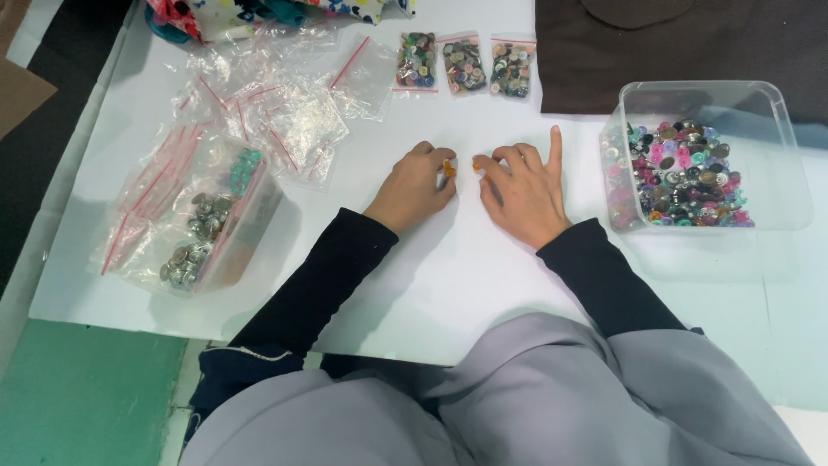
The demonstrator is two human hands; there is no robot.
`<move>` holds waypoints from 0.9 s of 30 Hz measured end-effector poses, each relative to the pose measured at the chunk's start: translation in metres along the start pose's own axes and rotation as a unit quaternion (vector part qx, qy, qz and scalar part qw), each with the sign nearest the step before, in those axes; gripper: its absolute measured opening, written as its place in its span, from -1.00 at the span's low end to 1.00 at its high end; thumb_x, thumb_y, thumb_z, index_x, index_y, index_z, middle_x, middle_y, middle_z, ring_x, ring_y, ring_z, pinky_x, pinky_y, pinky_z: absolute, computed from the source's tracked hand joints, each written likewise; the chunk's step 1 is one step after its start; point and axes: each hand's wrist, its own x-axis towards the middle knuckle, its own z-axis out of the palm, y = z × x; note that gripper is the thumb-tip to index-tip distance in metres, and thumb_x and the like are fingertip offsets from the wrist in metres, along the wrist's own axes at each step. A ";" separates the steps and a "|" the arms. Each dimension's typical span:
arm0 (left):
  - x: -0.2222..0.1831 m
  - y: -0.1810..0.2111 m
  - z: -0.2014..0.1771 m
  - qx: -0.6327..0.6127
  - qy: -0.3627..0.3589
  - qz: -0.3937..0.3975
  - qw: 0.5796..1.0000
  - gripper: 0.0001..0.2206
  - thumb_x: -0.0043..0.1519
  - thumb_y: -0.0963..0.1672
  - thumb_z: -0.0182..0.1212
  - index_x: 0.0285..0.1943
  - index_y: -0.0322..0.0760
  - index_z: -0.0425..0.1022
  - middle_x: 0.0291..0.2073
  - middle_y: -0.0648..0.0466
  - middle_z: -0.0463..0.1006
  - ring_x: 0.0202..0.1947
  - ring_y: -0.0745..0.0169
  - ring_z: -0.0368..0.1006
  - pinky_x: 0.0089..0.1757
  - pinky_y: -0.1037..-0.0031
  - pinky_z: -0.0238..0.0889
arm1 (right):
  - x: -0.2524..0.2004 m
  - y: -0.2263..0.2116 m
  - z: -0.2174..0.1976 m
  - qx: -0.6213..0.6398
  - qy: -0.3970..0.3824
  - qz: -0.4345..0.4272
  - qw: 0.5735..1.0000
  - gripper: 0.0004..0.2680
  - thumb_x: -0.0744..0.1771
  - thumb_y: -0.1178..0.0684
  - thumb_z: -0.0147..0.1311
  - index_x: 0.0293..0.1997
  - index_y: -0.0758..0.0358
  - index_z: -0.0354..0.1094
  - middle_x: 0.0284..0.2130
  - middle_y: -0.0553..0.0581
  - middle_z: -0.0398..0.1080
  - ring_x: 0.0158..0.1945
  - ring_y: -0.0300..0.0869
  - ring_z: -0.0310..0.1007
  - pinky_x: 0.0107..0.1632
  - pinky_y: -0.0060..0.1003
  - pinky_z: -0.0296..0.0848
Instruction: Sorting purple and pink buttons from a mixed container and placing them into small resealable plastic bags.
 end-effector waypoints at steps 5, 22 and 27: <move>-0.001 0.000 0.003 0.001 -0.008 0.008 1.000 -0.70 0.24 -0.18 0.23 0.13 -0.44 0.53 -0.26 -0.18 0.53 -0.27 0.03 0.61 -0.25 0.39 0.55 | -0.002 0.003 0.007 0.004 0.020 -0.001 1.000 -0.76 0.44 -0.09 0.01 0.21 0.05 0.46 -0.06 0.09 0.42 0.19 -0.03 0.33 0.45 0.44 -0.47; -0.004 0.006 -0.001 0.001 -0.021 -0.012 1.000 -0.66 0.25 -0.21 0.19 0.23 -0.44 0.44 -0.21 -0.18 0.52 -0.19 0.03 0.61 -0.17 0.39 0.56 | -0.002 0.002 0.001 -0.006 0.012 -0.006 1.000 -0.81 0.47 -0.12 -0.03 0.12 -0.09 0.51 0.05 -0.01 0.49 0.29 -0.10 0.30 0.46 0.42 -0.52; 0.001 0.003 0.009 -0.005 -0.023 0.008 1.000 -0.72 0.27 -0.21 0.18 0.15 -0.46 0.49 -0.22 -0.19 0.52 -0.19 0.03 0.61 -0.18 0.42 0.55 | -0.003 0.002 0.003 -0.009 0.031 0.006 0.999 -0.82 0.48 -0.13 0.03 0.05 -0.02 0.55 -0.02 -0.01 0.52 0.23 -0.10 0.34 0.45 0.44 -0.52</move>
